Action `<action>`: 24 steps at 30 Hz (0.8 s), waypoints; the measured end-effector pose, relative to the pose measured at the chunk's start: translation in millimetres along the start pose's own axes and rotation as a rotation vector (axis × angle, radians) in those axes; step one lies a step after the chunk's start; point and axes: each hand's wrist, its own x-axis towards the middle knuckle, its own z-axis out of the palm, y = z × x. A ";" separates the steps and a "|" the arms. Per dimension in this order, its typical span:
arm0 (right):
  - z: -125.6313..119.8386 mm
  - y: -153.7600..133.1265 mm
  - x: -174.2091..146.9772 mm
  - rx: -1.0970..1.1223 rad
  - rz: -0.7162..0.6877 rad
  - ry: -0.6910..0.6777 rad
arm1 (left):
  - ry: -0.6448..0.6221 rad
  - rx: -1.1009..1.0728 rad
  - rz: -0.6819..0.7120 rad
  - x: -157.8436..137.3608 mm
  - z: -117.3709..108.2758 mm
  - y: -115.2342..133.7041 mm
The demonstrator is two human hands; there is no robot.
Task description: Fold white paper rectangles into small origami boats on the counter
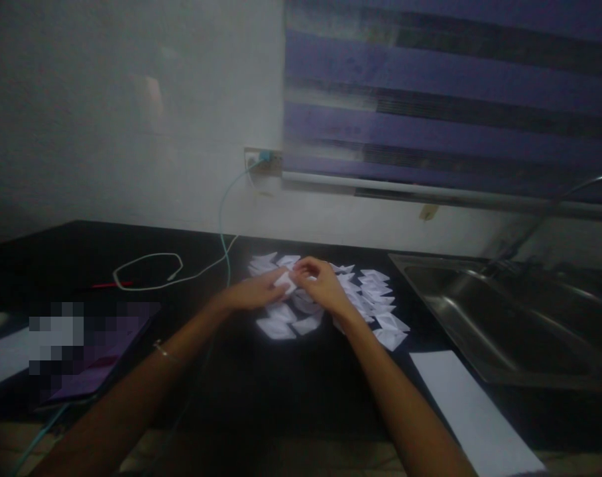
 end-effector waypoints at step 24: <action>6.5 -1.0 -1.9 0.127 0.029 0.061 | -0.141 -0.016 -0.006 4.1 -2.4 -1.0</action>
